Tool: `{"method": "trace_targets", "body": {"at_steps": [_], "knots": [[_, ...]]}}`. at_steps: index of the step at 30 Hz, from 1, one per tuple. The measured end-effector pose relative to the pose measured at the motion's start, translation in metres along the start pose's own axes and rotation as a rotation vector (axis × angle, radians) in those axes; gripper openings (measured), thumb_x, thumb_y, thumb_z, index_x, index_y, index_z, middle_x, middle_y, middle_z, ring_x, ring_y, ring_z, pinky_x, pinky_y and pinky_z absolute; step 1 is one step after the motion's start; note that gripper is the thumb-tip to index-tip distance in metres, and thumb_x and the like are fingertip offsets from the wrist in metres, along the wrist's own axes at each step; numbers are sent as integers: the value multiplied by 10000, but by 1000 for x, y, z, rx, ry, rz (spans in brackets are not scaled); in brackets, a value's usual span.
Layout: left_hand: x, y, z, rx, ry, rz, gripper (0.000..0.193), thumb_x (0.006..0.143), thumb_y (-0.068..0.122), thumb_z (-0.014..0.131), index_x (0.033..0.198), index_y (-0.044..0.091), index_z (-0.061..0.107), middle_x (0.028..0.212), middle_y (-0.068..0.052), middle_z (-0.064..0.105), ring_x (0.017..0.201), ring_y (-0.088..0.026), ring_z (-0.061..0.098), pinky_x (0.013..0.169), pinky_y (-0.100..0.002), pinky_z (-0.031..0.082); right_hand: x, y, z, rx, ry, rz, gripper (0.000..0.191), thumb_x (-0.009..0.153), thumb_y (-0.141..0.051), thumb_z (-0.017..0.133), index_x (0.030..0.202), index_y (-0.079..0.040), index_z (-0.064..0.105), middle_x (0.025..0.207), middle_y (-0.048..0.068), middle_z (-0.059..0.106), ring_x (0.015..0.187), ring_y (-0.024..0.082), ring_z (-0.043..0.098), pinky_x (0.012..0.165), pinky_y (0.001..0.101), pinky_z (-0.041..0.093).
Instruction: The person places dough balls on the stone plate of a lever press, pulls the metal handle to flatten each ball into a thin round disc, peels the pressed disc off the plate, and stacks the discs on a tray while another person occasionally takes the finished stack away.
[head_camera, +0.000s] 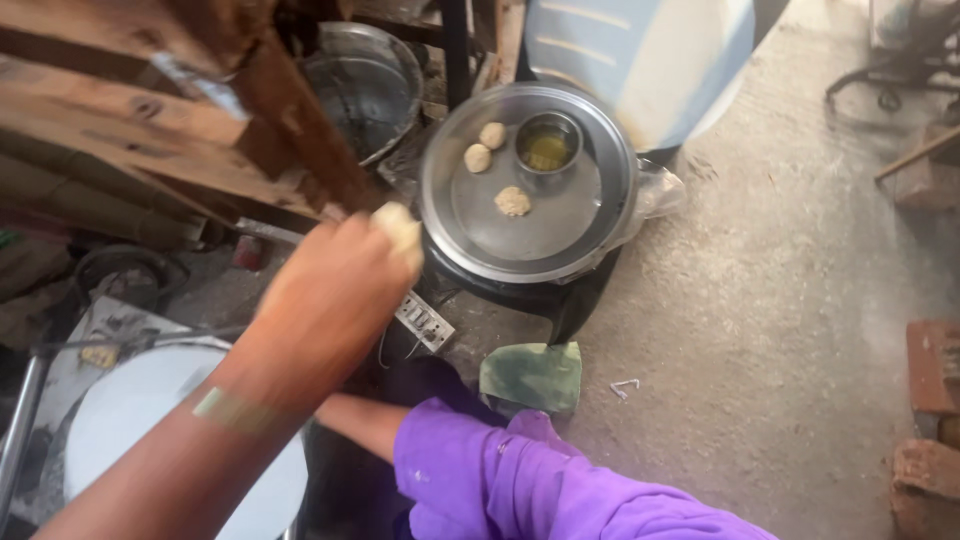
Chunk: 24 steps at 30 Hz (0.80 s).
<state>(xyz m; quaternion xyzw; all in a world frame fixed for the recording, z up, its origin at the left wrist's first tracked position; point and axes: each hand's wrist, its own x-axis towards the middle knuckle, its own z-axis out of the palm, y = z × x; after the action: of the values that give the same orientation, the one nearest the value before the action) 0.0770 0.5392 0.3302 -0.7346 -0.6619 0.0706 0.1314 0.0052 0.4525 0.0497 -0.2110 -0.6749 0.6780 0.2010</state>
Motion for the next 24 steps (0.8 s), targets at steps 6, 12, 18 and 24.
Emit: {"method": "trace_targets", "body": {"at_steps": [6, 12, 18, 24], "knots": [[134, -4, 115, -5, -80, 21, 169, 795, 140, 643, 916, 119, 758, 1019, -57, 692, 1014, -257, 638, 780, -414, 510, 1, -3, -4, 8, -10, 52, 219, 962, -258, 724, 1101, -90, 711, 936, 120, 735, 853, 255, 711, 768, 360, 554], [178, -3, 237, 51, -83, -54, 149, 840, 190, 657, 829, 199, 805, 944, 1, 738, 1012, -218, 669, 810, -400, 505, 13, 0, 2, 9, -26, 81, 264, 953, -279, 736, 1153, -108, 724, 995, 155, 748, 920, 309, 725, 815, 385, 550], [183, -13, 272, 13, -157, -20, 123, 903, 173, 663, 872, 201, 779, 907, -35, 769, 900, -254, 731, 743, -408, 538, 25, 8, 6, 50, -39, 109, 274, 930, -277, 728, 1152, -117, 719, 1014, 154, 747, 929, 320, 740, 819, 396, 551], [167, -30, 265, -636, 6, -295, 213, 750, 234, 722, 912, 100, 752, 941, -158, 737, 938, -370, 677, 777, -469, 528, 22, 8, 15, 26, -38, 59, 284, 941, -279, 737, 1167, -107, 718, 1003, 169, 746, 925, 320, 734, 813, 398, 555]]}}
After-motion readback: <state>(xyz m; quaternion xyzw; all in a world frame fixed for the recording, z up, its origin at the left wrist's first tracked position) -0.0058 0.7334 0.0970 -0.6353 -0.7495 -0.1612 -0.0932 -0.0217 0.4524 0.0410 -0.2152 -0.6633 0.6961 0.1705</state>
